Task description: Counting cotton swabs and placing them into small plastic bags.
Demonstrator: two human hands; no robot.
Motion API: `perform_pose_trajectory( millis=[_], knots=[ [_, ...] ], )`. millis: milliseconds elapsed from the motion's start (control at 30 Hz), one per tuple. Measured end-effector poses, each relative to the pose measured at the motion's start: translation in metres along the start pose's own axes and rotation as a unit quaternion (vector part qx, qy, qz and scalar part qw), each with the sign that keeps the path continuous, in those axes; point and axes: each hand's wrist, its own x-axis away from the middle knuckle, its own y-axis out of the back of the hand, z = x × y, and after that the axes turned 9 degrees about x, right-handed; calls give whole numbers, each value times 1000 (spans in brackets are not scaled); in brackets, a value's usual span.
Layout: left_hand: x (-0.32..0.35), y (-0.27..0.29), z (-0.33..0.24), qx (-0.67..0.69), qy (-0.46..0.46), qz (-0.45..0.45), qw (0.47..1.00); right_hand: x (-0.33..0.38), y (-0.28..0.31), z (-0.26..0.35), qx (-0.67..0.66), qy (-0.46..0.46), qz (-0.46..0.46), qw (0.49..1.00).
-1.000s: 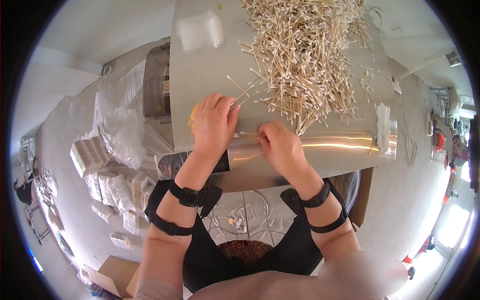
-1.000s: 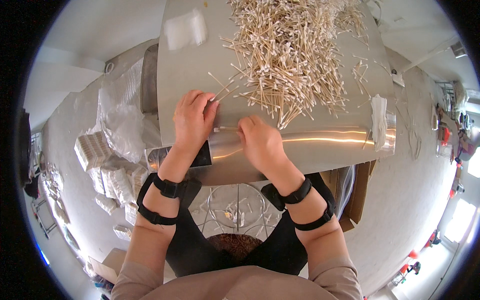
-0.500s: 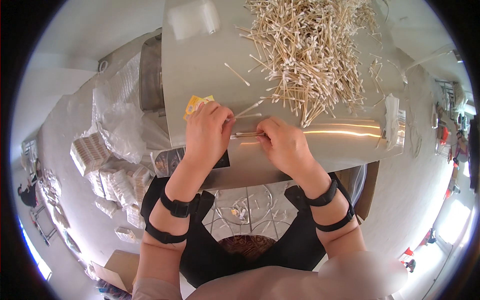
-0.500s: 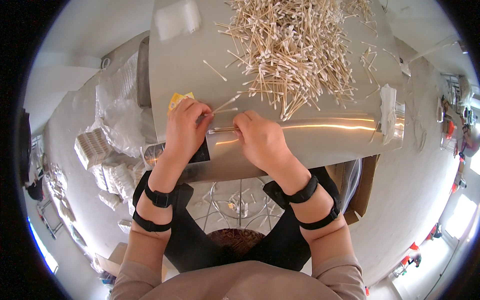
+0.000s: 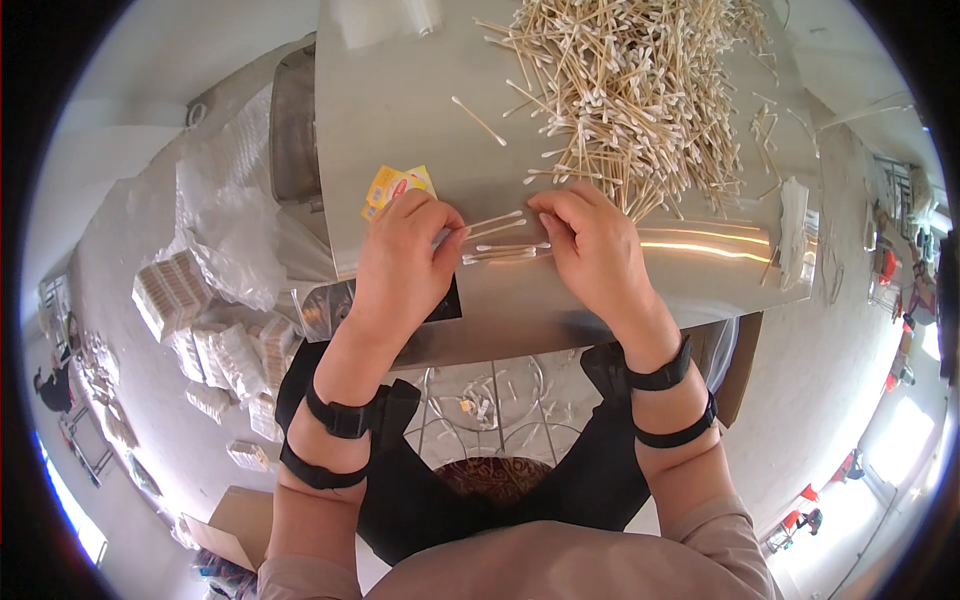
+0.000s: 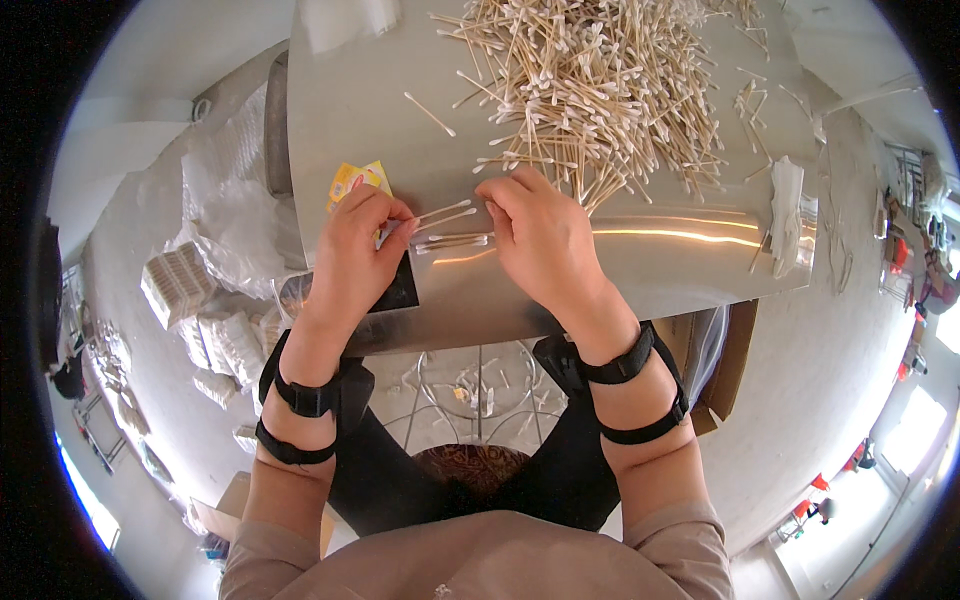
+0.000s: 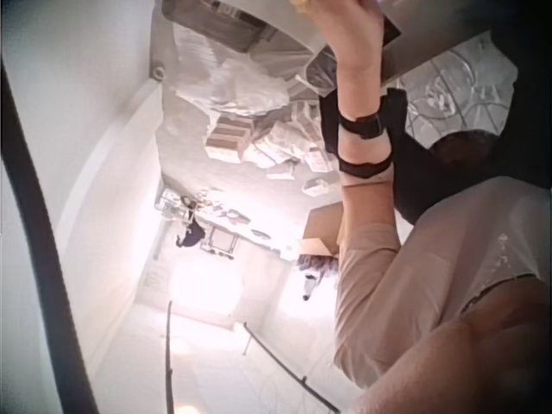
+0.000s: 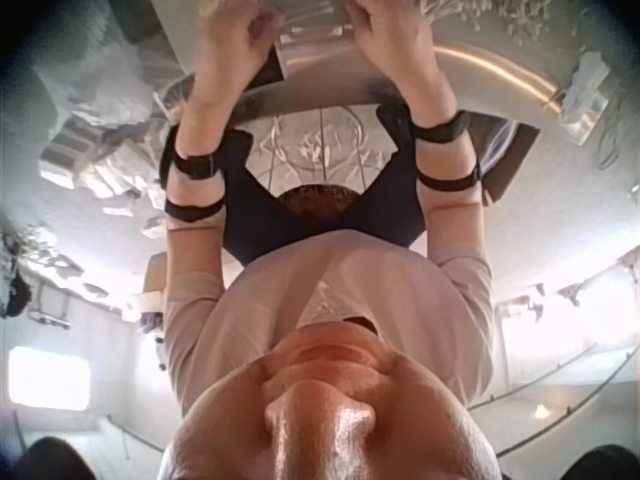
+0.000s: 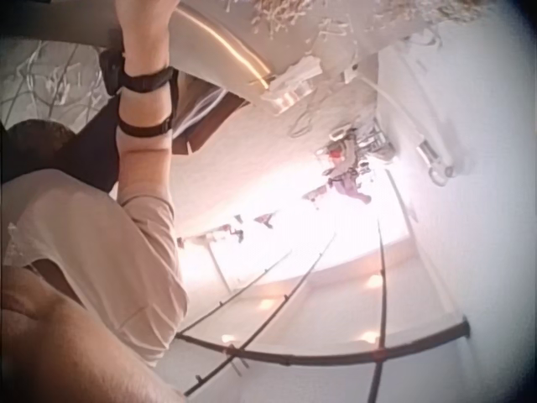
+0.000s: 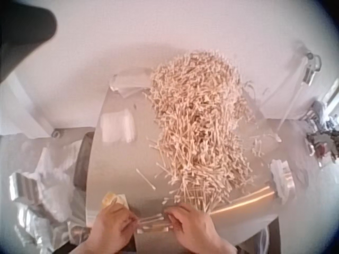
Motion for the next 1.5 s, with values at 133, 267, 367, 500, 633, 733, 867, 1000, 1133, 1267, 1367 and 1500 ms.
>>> perform_pose_trajectory(
  millis=[133,267,367,500,633,733,867,1000,1133,1267,1367,1500],
  knots=[
    [0,-2,-2,-23,-6,1,1000,1,-1,-3,12,0,31,999],
    [1,-2,-4,1,-6,53,999,0,3,-1,0,-30,22,999],
    [-3,-3,-2,19,-22,81,996,-3,4,-7,48,-33,-43,997],
    [-26,-8,-3,-77,-96,-33,992,-10,5,-8,127,-37,-68,989],
    [-38,-18,7,-160,-109,-43,980,-16,9,-9,208,-36,-78,974],
    [-41,-25,15,-192,-113,-20,975,-17,10,-10,226,-44,-67,971],
    [-42,-25,14,-198,-123,-10,972,-14,11,-13,227,-43,-67,971],
    [-41,-22,6,-130,-113,-5,985,-14,12,-15,230,-44,-67,970],
    [-35,-22,-2,-95,-102,10,990,-15,14,-17,214,-36,-76,973],
    [-26,-22,-7,-57,-103,53,992,-16,16,-17,190,-23,-98,977],
    [-17,-21,-10,-36,-110,86,990,-17,15,-16,168,9,-104,980],
    [-9,-19,-10,23,-136,120,983,-13,6,-5,130,15,-75,989]
  ],
)
